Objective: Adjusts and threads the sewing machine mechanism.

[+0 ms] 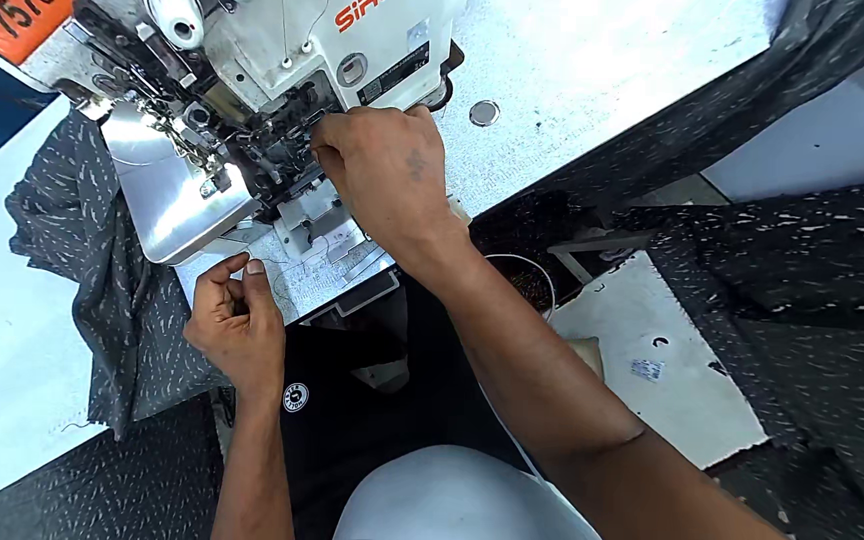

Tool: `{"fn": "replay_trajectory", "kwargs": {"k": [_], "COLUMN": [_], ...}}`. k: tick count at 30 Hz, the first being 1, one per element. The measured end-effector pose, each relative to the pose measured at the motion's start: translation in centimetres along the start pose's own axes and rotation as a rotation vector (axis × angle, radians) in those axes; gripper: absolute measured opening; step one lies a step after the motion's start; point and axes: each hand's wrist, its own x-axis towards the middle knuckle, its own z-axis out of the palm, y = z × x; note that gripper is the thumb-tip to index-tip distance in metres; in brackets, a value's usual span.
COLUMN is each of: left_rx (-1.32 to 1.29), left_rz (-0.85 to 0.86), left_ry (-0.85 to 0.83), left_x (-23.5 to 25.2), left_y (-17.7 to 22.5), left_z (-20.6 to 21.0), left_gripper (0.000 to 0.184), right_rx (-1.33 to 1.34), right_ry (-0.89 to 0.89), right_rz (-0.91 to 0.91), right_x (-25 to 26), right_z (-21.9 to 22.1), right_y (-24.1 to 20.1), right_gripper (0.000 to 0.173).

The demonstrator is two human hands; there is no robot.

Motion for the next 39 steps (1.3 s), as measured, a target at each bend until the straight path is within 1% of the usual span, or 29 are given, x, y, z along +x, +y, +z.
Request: {"fn": "replay_trajectory", "kwargs": {"k": [12, 32, 39], "left_rx": [0.015, 0.010, 0.008], "left_rz": [0.001, 0.019, 0.014], "left_ry": [0.002, -0.001, -0.006], "left_x": [-0.02, -0.09, -0.10], "left_y": [0.01, 0.02, 0.10], "left_z": [0.05, 0.14, 0.08], "left_gripper": [0.019, 0.019, 0.020], "right_rx": [-0.107, -0.133, -0.157], "right_ry": [0.030, 0.036, 0.054], "right_rz": [-0.016, -0.017, -0.029], "right_x": [0.00, 0.04, -0.09], "right_z": [0.66, 0.77, 0.79], "right_y": [-0.26, -0.51, -0.64], "right_gripper": [0.018, 0.017, 0.020]}}
